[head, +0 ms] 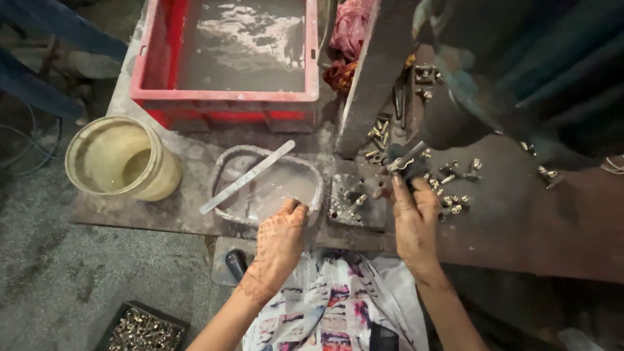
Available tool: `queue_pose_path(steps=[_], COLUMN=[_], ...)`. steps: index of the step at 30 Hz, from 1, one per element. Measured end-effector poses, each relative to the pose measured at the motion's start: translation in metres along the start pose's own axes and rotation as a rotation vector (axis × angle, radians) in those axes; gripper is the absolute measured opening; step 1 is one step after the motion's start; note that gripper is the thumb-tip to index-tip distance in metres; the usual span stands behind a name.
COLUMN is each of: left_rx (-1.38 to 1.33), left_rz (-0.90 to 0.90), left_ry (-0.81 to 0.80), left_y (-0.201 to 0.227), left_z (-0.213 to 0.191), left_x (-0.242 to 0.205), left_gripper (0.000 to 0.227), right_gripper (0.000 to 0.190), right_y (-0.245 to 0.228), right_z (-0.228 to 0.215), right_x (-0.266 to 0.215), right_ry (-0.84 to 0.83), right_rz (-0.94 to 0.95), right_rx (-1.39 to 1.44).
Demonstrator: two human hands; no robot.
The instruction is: The person repeatedly picks up small brass-colored metal components from a pile on a workbench and presses them against a rotating grinding wheel. After grinding, the person places the components back onto the workbench. The process is repeated continuously throughout the clip.
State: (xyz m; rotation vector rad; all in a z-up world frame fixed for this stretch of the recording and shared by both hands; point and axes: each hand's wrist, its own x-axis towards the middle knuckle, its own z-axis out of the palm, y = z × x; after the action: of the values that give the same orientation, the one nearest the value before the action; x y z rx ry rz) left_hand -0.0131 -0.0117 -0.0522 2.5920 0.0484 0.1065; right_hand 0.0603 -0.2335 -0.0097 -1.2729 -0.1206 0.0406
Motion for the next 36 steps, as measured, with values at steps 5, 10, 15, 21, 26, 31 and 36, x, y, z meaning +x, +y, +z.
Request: queue_pose_path(steps=[5,10,15,21,26,31,36], left_rx=[-0.456,-1.288,-1.33,-0.623,-0.568,-0.596,-0.463], left_rz=[-0.179,-0.463,-0.305,0.017,0.041,0.106,0.02], left_ry=[-0.01,-0.176,0.032,0.313,0.249,0.174,0.25], left_y=[-0.007,-0.019,0.023,0.052,0.057,0.066,0.061], left_z=[-0.021,-0.037,0.006,0.035,0.04,0.053,0.043], left_x=[0.005,-0.002,-0.015,-0.027,-0.011,-0.008,0.001], left_gripper=[0.016,0.026,0.022,0.018,0.02,0.025,0.022], right_gripper=[0.02,0.029,0.024,0.021,0.021,0.022,0.021], right_y=[-0.011,-0.007,0.007,0.007,0.009,0.026,0.029], right_z=[-0.007,-0.011,-0.016,-0.018,-0.019,-0.028,-0.031], right_x=[0.011,0.013,0.017,0.012,0.011,0.012,0.015], right_ry=[-0.121,-0.088,-0.04,-0.054,-0.052,0.075,0.03], right_rz=[0.045,0.082,0.019,0.036,0.016,0.105,0.06], right_rx=[0.122,-0.103,-0.051,0.007,-0.056,-0.281,-0.155])
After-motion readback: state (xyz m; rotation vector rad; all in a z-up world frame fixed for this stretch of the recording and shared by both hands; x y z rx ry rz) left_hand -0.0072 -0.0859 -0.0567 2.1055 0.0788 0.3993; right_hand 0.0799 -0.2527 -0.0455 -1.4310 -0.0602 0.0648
